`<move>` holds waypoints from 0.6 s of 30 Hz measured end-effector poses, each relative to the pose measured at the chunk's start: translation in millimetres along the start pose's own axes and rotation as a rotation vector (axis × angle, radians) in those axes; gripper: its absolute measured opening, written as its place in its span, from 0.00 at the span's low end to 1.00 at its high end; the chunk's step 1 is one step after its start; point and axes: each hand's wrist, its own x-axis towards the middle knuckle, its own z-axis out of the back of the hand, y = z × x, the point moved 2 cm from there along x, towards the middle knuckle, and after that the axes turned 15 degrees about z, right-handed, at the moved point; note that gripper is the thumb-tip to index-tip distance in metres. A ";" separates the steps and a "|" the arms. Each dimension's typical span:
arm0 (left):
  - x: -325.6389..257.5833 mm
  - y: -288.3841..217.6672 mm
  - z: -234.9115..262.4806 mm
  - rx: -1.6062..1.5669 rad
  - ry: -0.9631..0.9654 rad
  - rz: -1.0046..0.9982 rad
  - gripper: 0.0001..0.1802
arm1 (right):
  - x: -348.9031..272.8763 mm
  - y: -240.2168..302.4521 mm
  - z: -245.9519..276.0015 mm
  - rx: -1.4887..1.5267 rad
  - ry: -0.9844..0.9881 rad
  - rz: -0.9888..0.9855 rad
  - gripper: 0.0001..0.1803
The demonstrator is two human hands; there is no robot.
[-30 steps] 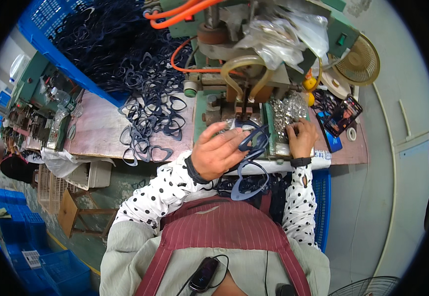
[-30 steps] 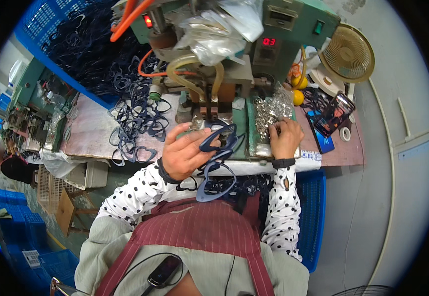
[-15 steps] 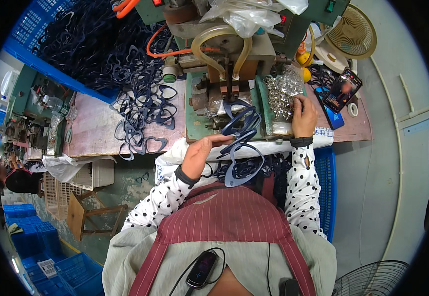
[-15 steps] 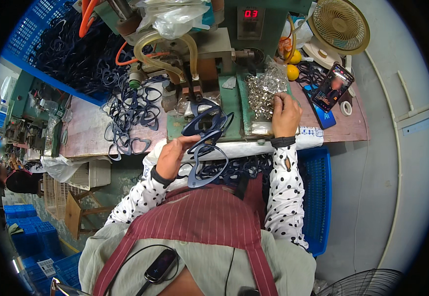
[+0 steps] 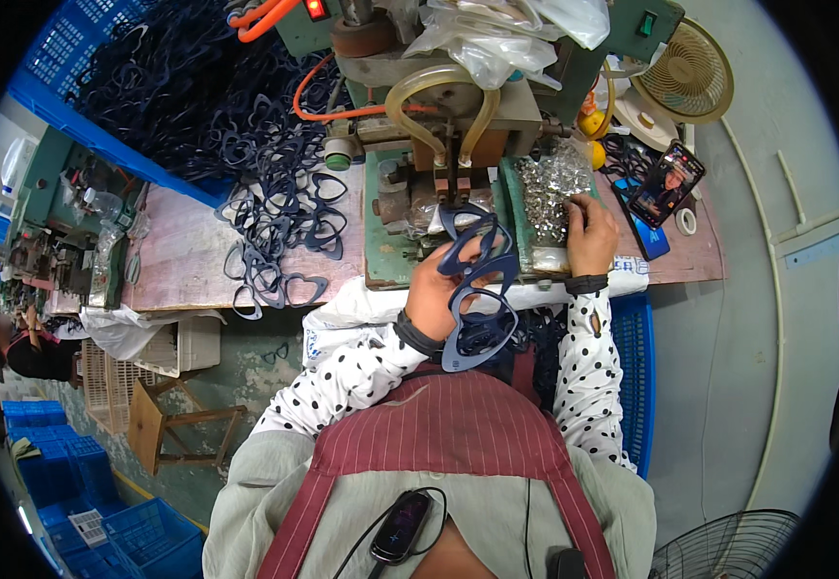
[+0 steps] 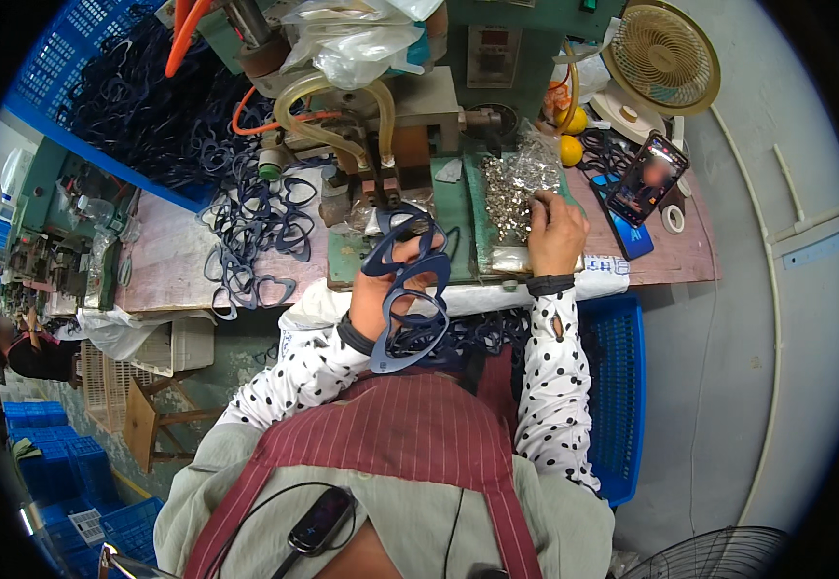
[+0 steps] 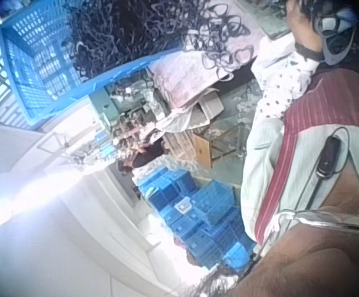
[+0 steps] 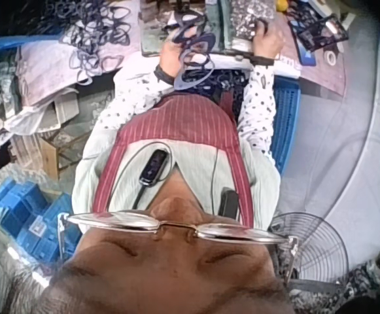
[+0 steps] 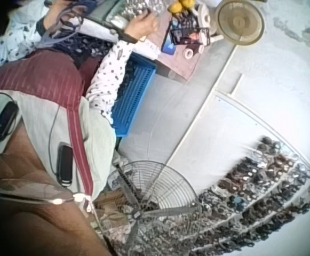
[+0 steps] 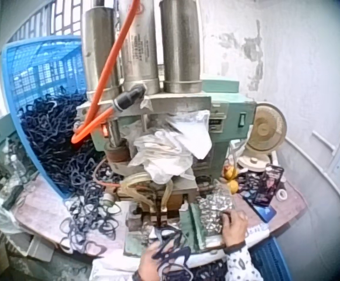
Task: The person assembles eyeglasses by inserting small metal components into the frame arms using a press machine. They repeatedly pick up frames, position them under the press, and operate the machine to secure the parts.
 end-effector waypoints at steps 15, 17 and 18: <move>-8.8 -20.1 -27.2 0.520 -0.448 -0.386 0.15 | 4.0 25.6 13.7 0.098 -0.035 0.054 0.05; -13.3 -24.2 -24.9 0.654 -0.366 -0.593 0.20 | 6.9 37.8 17.4 0.195 -0.032 -0.011 0.05; -20.5 -28.9 -21.4 0.841 -0.333 -0.688 0.20 | 10.2 44.7 20.1 0.249 -0.033 -0.024 0.05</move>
